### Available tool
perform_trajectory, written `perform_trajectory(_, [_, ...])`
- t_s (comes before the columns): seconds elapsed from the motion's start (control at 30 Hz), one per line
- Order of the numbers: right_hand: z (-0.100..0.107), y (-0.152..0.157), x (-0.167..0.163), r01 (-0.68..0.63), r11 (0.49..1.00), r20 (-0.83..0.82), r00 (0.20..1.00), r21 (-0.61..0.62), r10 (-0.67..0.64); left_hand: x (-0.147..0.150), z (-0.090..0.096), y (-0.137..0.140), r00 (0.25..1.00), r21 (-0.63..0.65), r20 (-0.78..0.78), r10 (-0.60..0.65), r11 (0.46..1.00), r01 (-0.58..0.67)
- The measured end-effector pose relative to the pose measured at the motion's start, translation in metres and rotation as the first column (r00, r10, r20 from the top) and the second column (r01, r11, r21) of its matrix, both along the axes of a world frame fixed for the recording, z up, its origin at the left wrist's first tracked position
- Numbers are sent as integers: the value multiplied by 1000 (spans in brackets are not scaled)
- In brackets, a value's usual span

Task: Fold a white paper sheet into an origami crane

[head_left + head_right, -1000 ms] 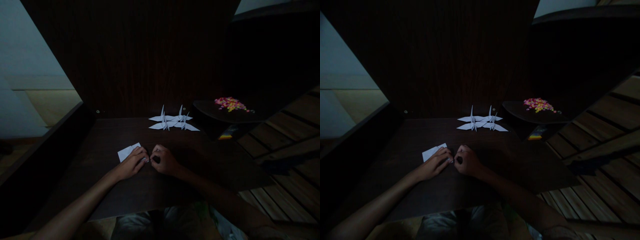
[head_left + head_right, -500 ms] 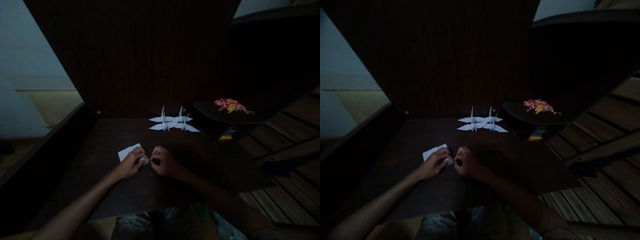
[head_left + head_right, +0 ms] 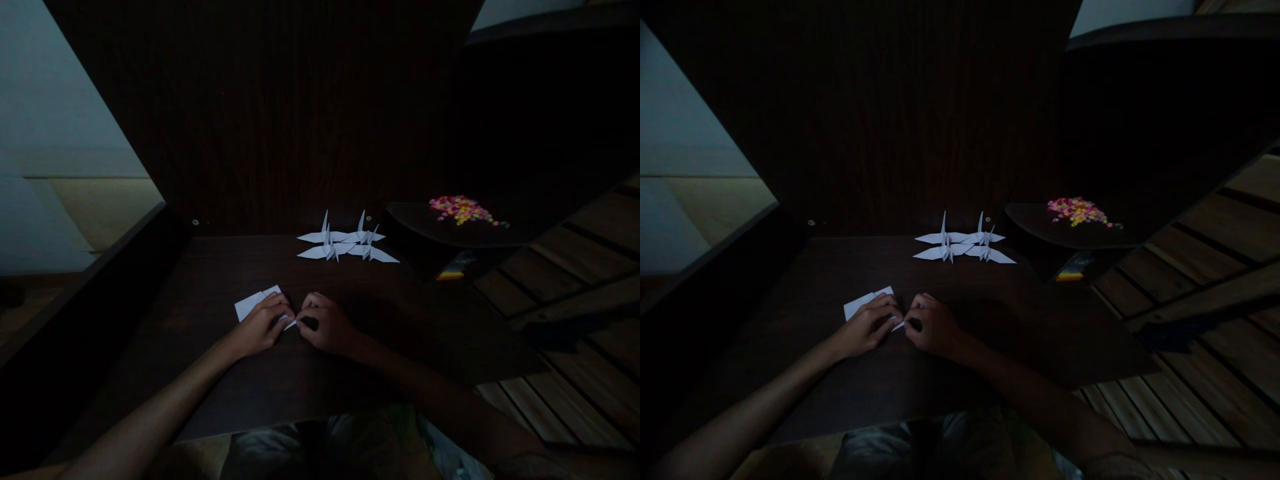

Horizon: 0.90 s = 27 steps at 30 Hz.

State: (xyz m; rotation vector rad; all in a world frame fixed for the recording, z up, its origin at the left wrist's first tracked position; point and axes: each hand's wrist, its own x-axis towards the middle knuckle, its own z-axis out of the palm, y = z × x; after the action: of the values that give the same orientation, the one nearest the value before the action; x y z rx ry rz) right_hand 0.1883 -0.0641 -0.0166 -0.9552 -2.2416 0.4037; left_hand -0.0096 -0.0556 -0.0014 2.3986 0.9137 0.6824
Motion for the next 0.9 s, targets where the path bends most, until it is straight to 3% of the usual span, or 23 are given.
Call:
perform_trajectory(0.17, [0,0,1,-14,1000,19,1000,28,13,0,-2,0,1000,2,7,11,1000,-11])
perform_trajectory(0.4, [2,-2,3,-60,981,163,986,184,29,0,-3,-1,999,6,27,27,1000,-28])
perform_trajectory(0.67, [-4,-1,3,-238,888,387,919,392,75,0,-6,0,999,30,24,36,999,-36])
perform_trajectory(0.77, [-6,1,4,-249,870,371,925,425,84,-1,-6,0,999,36,18,37,999,-37])
perform_trajectory(0.9, [-3,0,6,-159,899,286,957,408,39,-1,-6,0,999,30,4,36,999,-36])
